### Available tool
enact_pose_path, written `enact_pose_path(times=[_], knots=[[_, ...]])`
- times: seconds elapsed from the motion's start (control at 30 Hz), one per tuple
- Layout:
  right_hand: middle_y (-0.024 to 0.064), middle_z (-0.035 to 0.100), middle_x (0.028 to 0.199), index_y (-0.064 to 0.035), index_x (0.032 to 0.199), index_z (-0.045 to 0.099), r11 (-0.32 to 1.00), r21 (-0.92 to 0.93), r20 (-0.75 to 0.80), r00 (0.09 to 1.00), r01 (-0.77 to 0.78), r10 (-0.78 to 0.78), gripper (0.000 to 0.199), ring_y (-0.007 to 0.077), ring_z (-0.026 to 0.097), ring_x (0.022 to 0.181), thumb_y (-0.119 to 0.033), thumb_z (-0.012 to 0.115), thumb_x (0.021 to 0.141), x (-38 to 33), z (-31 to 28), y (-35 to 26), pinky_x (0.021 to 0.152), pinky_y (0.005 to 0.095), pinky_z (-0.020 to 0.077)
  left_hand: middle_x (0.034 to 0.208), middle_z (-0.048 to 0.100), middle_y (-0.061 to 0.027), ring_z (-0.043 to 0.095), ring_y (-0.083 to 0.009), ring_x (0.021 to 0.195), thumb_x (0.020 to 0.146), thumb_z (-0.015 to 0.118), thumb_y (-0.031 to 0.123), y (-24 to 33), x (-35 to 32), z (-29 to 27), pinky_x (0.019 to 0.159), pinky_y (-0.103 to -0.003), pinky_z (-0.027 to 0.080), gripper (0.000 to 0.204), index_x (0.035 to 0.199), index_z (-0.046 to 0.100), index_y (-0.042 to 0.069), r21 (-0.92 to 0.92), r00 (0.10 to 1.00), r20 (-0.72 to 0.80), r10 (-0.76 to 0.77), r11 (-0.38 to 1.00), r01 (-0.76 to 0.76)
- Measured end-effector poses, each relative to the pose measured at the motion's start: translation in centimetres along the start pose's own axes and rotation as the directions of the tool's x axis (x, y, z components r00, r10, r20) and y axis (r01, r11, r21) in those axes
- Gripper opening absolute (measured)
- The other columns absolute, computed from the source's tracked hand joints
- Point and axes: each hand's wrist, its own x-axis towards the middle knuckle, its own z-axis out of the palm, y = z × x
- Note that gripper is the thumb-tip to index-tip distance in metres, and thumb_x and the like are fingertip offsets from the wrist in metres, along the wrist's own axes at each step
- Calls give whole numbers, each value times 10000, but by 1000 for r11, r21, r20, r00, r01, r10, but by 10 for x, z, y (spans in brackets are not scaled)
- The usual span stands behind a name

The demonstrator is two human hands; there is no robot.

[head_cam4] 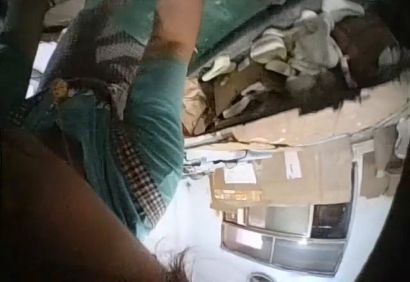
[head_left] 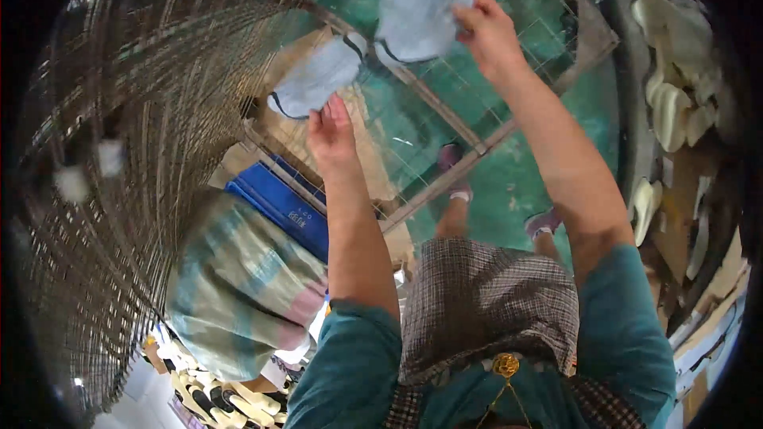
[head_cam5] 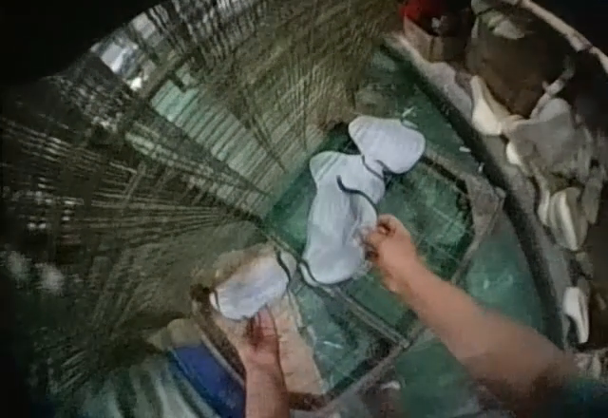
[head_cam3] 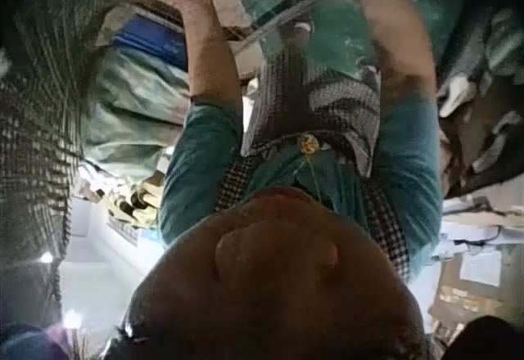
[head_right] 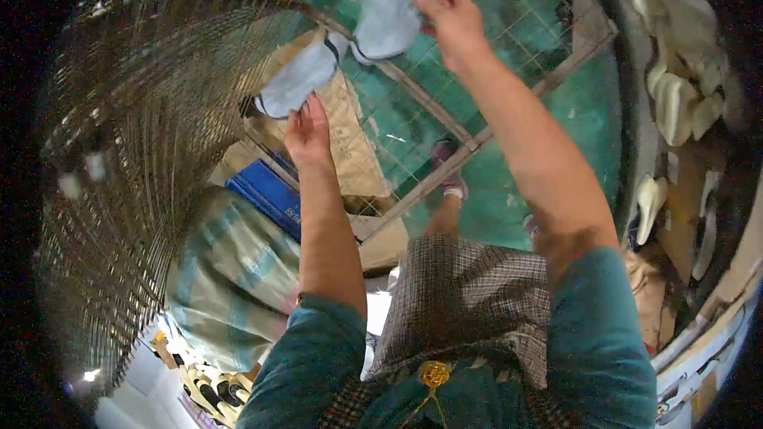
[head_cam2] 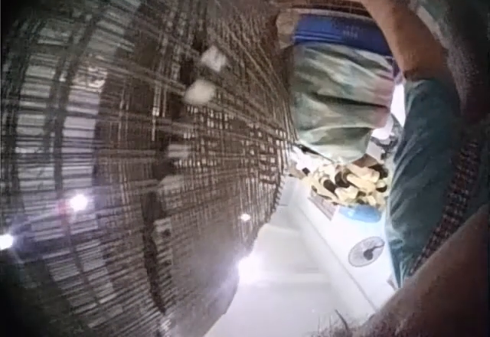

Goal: Sorting shoe components and placing them onto drying racks and workspace tables.

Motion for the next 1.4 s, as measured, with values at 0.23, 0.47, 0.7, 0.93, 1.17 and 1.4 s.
enact_pose_path(times=[0.23, 0.47, 0.7, 0.93, 1.17, 1.4], knots=[[108, 530, 890, -4, 1153, 358, 962, -84, -84, 964, -258, 251, 541, 192, 527, 753, -123, 655, 718, 76, -7, 109, 657, 309, 463, 1288, 261, -207, 309, -385, 1155, 839, 444, 158, -31, 90, -76, 917, -541, 325, 486, 1241, 220, 4, -54, 887, -418, -195, 980, 190], [56, 575, 815, -51, 935, 526, 902, -96, -89, 906, -421, 413, 223, 180, 574, 751, -206, 587, 787, -44, -184, 135, 663, 315, 490, 1272, 306, -180, 277, -368, 1165, 857, 349, 196, -68, 14, -107, 975, -483, 246, 413, 1237, 286, 49, 275, 850, -367, -378, 829, 487], [59, 578, 846, -61, 1034, 504, 945, 10, -177, 930, -326, 323, 252, 170, 577, 770, -183, 553, 819, -215, -258, 47, 689, 312, 489, 1205, 404, -190, 416, -354, 1094, 817, 502, 202, -95, -121, -59, 925, -408, 360, 481, 1211, 314, 1, 759, 862, -387, -328, 416, 500], [40, 567, 848, -9, 1013, 512, 939, -292, -313, 909, 184, -276, 204, 110, 550, 780, -84, 528, 824, -396, -330, -134, 694, 250, 464, 1023, 521, -142, 543, -276, 870, 810, 524, 179, -227, -299, 51, 768, -358, 451, 378, 1132, 422, 11, 905, 775, -219, -593, 173, 388], [5, 576, 826, -22, 928, 573, 705, -709, -704, -102, 29, -703, 153, 73, 520, 768, -96, 564, 793, -665, -543, -216, 688, 217, 425, 898, 579, -125, 578, -210, 788, 805, 533, 110, -365, -580, 90, 689, -276, 467, 234, 1007, 503, -3, 985, 125, -167, -978, -161, 54], [52, 608, 882, -22, 980, 577, 866, -472, -847, -189, -165, -497, 267, 118, 551, 798, -107, 560, 727, -852, -754, -148, 722, 236, 430, 806, 588, -32, 528, -80, 744, 789, 546, 83, -497, -773, 50, 672, -222, 425, 136, 890, 572, -3, 818, -321, 85, -943, 250, -519]])
